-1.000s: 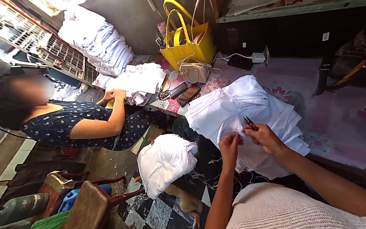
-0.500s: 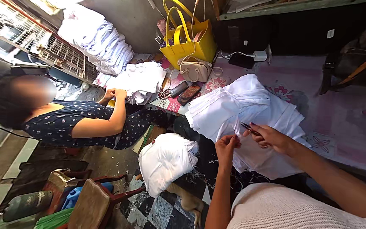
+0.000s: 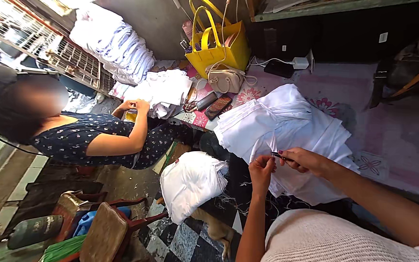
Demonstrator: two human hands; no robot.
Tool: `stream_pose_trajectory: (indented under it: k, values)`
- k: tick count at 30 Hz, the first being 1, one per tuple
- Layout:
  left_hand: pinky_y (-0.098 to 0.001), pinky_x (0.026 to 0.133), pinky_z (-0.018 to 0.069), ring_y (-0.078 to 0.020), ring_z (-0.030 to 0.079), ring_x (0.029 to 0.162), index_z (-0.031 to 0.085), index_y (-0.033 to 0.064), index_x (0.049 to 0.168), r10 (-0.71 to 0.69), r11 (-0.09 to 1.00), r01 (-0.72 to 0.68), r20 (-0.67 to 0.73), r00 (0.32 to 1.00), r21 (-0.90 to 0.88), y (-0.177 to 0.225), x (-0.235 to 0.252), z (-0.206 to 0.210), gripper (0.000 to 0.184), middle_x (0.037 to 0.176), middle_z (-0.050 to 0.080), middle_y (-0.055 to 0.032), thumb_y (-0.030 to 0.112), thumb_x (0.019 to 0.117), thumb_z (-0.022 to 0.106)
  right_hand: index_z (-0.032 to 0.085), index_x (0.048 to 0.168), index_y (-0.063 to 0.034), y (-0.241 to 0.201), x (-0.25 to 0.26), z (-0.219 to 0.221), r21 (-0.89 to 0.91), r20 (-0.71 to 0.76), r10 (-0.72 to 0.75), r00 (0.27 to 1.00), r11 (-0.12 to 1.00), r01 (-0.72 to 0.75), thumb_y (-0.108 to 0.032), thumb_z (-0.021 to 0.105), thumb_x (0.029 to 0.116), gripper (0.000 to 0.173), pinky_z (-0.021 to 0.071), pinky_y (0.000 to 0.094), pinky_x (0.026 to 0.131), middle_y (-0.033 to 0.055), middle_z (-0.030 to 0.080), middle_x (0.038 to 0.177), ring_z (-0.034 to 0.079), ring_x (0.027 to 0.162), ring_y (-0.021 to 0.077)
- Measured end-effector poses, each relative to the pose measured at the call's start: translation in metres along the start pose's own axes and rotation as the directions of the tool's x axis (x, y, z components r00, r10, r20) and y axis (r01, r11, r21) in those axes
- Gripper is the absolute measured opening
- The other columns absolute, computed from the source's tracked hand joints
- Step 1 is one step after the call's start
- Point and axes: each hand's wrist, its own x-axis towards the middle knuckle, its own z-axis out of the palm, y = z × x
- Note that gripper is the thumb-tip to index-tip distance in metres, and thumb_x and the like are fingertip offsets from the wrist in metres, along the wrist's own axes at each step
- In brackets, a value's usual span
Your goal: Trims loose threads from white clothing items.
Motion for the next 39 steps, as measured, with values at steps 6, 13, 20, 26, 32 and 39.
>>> stream_pose_trajectory:
  k: [6, 13, 20, 26, 32, 39]
  values:
    - [-0.0248, 0.063, 0.0588, -0.0075, 0.067, 0.062, 0.069, -0.0077, 0.095, -0.014, 0.978, -0.003, 0.081, 0.997, 0.208, -0.004, -0.003, -0.006, 0.010, 0.072, 0.069, -0.0053, -0.001, 0.0951, 0.062, 0.060, 0.090, -0.0101, 0.007, 0.000, -0.001, 0.035, -0.087, -0.067, 0.994, 0.997, 0.070, -0.031, 0.038, 0.1127, 0.038, 0.0245, 0.0167, 0.040, -0.0102, 0.035, 0.053, 0.028, 0.040, -0.0001]
    - [-0.0421, 0.076, 0.0598, -0.0292, 0.071, 0.083, 0.070, -0.0088, 0.107, 0.155, 0.703, -0.201, 0.129, 0.979, 0.682, 0.034, -0.023, 0.002, 0.028, 0.101, 0.070, -0.0226, 0.015, 0.0929, 0.073, 0.064, 0.106, -0.0034, 0.010, -0.004, -0.005, -0.120, -0.344, -0.264, 0.901, 0.964, 0.237, -0.027, 0.055, 0.1066, 0.025, 0.0335, 0.0187, 0.048, -0.0070, 0.043, 0.065, 0.037, 0.050, 0.0011]
    - [-0.0345, 0.067, 0.0615, -0.0212, 0.071, 0.066, 0.075, -0.0097, 0.096, 0.420, 0.726, -0.367, 0.047, 0.906, 0.582, -0.004, -0.002, 0.016, 0.012, 0.081, 0.072, -0.0182, -0.002, 0.0906, 0.068, 0.064, 0.107, -0.0080, 0.010, -0.009, 0.002, 0.083, -0.230, -0.222, 0.947, 0.966, 0.247, -0.035, 0.034, 0.1125, 0.041, 0.0320, 0.0183, 0.045, -0.0114, 0.036, 0.058, 0.033, 0.045, 0.0009]
    - [-0.0314, 0.067, 0.0616, -0.0170, 0.072, 0.068, 0.074, -0.0093, 0.103, 0.300, 0.807, -0.309, 0.102, 0.949, 0.502, 0.004, -0.011, 0.007, 0.017, 0.086, 0.074, -0.0169, -0.001, 0.0964, 0.060, 0.063, 0.096, -0.0123, 0.011, -0.026, -0.015, 0.100, -0.009, -0.104, 0.995, 0.989, 0.104, -0.039, 0.031, 0.1126, 0.045, 0.0275, 0.0153, 0.041, -0.0121, 0.036, 0.053, 0.031, 0.041, -0.0016]
    - [-0.0328, 0.063, 0.0592, -0.0169, 0.067, 0.063, 0.073, -0.0086, 0.096, 0.305, 0.772, -0.341, 0.158, 0.939, 0.536, 0.004, -0.010, 0.006, 0.017, 0.079, 0.071, -0.0150, 0.000, 0.0952, 0.058, 0.061, 0.092, -0.0130, 0.016, -0.021, -0.017, 0.062, 0.067, -0.009, 0.998, 0.998, 0.005, -0.039, 0.031, 0.1125, 0.045, 0.0264, 0.0152, 0.040, -0.0115, 0.035, 0.051, 0.030, 0.039, -0.0016]
    - [-0.0378, 0.060, 0.0573, -0.0224, 0.067, 0.062, 0.070, -0.0083, 0.107, 0.364, 0.589, -0.338, 0.132, 0.922, 0.734, 0.016, -0.012, 0.017, 0.024, 0.079, 0.069, -0.0137, 0.010, 0.0917, 0.070, 0.060, 0.090, -0.0131, 0.012, -0.019, -0.016, 0.048, 0.054, -0.006, 0.999, 0.999, 0.004, -0.039, 0.031, 0.1126, 0.045, 0.0259, 0.0152, 0.040, -0.0111, 0.035, 0.051, 0.030, 0.039, -0.0011]
